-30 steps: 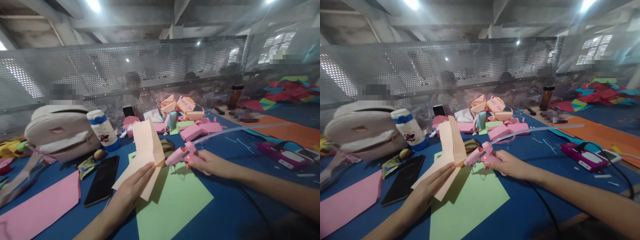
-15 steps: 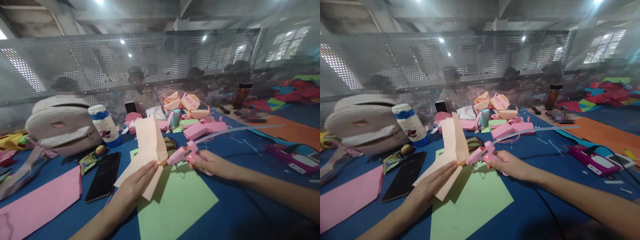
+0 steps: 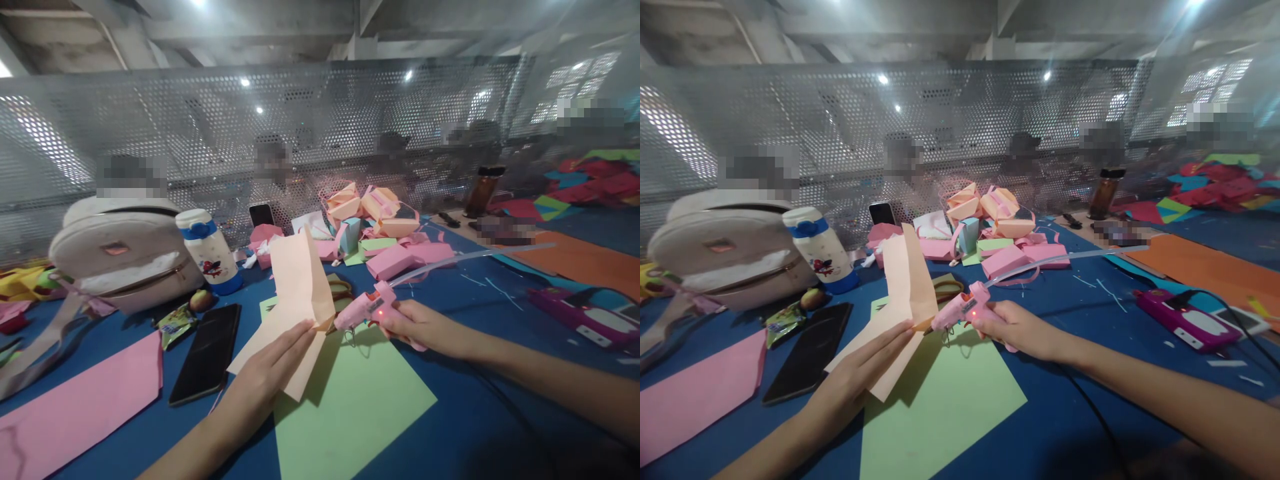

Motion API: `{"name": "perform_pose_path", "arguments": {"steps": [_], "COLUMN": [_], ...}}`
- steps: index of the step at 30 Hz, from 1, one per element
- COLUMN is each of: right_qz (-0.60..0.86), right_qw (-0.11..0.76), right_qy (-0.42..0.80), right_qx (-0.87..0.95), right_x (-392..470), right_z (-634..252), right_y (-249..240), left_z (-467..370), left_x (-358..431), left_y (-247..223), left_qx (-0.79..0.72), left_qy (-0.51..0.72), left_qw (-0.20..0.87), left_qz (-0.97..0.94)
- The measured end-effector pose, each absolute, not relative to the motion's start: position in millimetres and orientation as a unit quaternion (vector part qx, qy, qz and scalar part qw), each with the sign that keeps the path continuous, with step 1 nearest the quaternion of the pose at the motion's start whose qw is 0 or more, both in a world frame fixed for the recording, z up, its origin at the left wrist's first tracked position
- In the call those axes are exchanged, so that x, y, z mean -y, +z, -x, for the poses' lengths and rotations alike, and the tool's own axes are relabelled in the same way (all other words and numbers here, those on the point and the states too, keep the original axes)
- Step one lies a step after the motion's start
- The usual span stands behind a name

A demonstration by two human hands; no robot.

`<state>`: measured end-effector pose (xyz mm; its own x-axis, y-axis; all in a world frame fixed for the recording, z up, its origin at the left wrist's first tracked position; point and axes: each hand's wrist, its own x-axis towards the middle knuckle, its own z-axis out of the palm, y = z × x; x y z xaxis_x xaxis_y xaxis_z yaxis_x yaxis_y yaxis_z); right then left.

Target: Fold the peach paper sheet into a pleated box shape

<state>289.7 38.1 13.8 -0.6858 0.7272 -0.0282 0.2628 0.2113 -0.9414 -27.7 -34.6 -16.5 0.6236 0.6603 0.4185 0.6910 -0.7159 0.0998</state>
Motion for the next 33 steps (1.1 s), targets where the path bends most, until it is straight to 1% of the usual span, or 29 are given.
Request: {"name": "perform_pose_path", "arguments": {"steps": [23,33], "right_qz": [0.349,0.365], "right_qw": [0.222,0.228], "right_qy": [0.516,0.488], "right_qx": [0.750,0.759], "right_x": [-40.5,-42.1], "right_z": [-291.8,-294.7], "right_y": [14.0,13.1], "left_z": [26.1,27.7], "left_x": [36.7,36.6], "left_y": [-11.6,-13.0], "left_qx": [0.380,0.385], "left_qy": [-0.216,-0.200], "left_qw": [0.040,0.039], "left_qz": [0.899,0.900]}}
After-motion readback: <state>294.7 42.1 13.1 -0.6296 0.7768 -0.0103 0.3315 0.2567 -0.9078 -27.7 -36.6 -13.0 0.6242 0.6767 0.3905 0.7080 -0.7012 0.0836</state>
